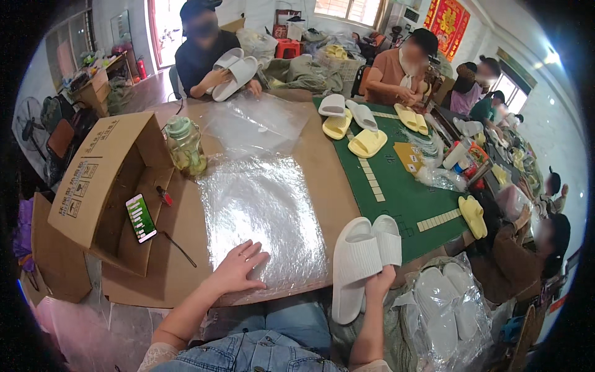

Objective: The person wraps pairs of slippers in bubble wrap and places them into a large sack. They handle yellow, pink, and white slippers, picking them up from the table, wrapping them, and depositing them into the sack repeatedly.

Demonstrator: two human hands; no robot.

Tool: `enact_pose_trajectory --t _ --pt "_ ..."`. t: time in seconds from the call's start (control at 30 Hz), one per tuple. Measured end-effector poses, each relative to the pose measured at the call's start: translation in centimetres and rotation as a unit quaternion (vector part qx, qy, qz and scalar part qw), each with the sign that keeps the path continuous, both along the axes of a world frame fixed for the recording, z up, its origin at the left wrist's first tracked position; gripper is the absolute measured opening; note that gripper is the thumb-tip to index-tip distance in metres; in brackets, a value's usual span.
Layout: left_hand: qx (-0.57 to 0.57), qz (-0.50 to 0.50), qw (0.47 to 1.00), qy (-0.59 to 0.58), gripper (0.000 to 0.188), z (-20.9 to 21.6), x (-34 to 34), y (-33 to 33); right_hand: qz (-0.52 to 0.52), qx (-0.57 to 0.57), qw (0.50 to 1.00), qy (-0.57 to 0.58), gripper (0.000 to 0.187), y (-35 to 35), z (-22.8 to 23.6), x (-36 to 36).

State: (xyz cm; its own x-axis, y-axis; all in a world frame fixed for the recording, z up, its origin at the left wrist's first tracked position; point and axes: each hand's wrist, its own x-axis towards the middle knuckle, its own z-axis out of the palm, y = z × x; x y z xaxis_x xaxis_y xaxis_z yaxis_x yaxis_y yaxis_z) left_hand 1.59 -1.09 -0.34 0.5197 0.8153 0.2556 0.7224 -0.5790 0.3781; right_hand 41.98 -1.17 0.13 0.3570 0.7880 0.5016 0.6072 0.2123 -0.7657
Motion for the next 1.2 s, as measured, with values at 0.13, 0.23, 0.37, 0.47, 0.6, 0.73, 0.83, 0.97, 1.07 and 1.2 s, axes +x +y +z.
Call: enact_pose_trajectory --t 0.13,0.23,0.37,0.47,0.6,0.73,0.83,0.97,1.07,1.2 --pt "-0.012 0.018 1.0 -0.021 0.056 -1.4 -0.1 0.1 0.054 0.001 0.984 0.169 0.035 -2.3 0.4 -1.0" --pt "0.016 0.033 0.998 -0.058 0.036 -1.3 0.1 0.3 0.078 -0.045 0.981 0.169 0.036 -3.9 2.4 -2.7" --pt "0.043 0.049 0.995 -0.079 0.026 -1.8 0.4 0.7 0.147 -0.067 0.985 -0.066 0.035 -5.5 3.5 -3.3" --pt "0.012 0.064 0.997 -0.05 0.043 -2.3 0.5 0.7 0.182 -0.089 0.977 -0.066 0.035 -6.7 3.7 -4.4" --pt "-0.045 0.049 0.998 0.012 0.079 0.3 0.9 -0.7 0.205 -0.084 0.972 -0.082 0.036 -7.4 1.7 -4.4" --pt "-0.04 0.042 0.998 0.027 0.077 -0.9 0.7 -0.6 0.216 -0.083 0.97 -0.071 0.038 -7.5 1.1 -4.9" --pt "-0.034 0.046 0.998 0.029 0.074 -1.3 0.9 -0.6 0.224 -0.078 0.968 -0.086 0.039 -7.5 0.6 -5.3" --pt "-0.02 0.058 0.998 0.024 0.068 -1.7 1.0 -0.6 0.232 -0.092 0.963 -0.103 0.035 -7.5 0.3 -5.8" --pt "-0.01 0.061 0.998 0.019 0.064 -2.3 1.1 -0.6 0.225 -0.089 0.963 -0.116 0.033 -7.6 0.4 -6.4" --pt "-0.004 0.059 0.998 0.01 0.06 -2.7 1.4 -0.4 0.217 -0.103 0.961 -0.139 0.034 -8.1 0.5 -6.3"
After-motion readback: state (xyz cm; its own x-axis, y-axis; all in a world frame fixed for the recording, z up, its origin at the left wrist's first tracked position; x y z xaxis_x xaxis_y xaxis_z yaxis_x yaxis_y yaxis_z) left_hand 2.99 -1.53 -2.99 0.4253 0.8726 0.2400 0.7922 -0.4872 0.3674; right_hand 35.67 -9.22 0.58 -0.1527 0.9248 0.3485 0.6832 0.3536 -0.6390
